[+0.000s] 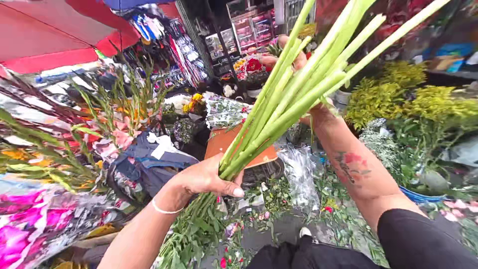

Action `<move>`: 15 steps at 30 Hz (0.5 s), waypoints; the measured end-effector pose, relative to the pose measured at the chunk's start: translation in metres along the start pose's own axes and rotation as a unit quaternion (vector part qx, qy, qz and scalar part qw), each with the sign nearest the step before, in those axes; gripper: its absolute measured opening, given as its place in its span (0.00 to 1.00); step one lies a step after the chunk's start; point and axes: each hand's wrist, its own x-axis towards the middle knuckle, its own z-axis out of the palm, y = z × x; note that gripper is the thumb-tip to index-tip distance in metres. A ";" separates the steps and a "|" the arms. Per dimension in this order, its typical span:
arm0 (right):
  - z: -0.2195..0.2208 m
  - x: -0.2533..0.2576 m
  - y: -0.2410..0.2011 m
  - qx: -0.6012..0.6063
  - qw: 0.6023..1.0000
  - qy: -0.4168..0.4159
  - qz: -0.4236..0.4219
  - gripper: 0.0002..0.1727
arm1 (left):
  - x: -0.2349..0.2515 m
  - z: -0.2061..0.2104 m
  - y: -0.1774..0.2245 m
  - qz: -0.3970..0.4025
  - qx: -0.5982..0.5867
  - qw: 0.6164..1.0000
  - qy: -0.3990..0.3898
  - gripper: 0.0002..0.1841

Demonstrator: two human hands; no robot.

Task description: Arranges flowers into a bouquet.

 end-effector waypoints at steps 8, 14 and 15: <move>0.016 -0.117 -0.104 -0.265 0.961 0.082 -0.007 0.09 | 0.039 0.097 -0.033 -0.067 -0.026 0.995 -0.062 0.11; -0.058 -0.233 -0.141 0.112 0.976 0.188 0.006 0.06 | 0.105 0.160 -0.046 -0.160 -0.036 0.985 -0.045 0.05; -0.058 -0.257 -0.148 0.077 0.971 0.212 0.077 0.16 | 0.120 0.170 -0.049 -0.171 -0.025 0.984 -0.034 0.05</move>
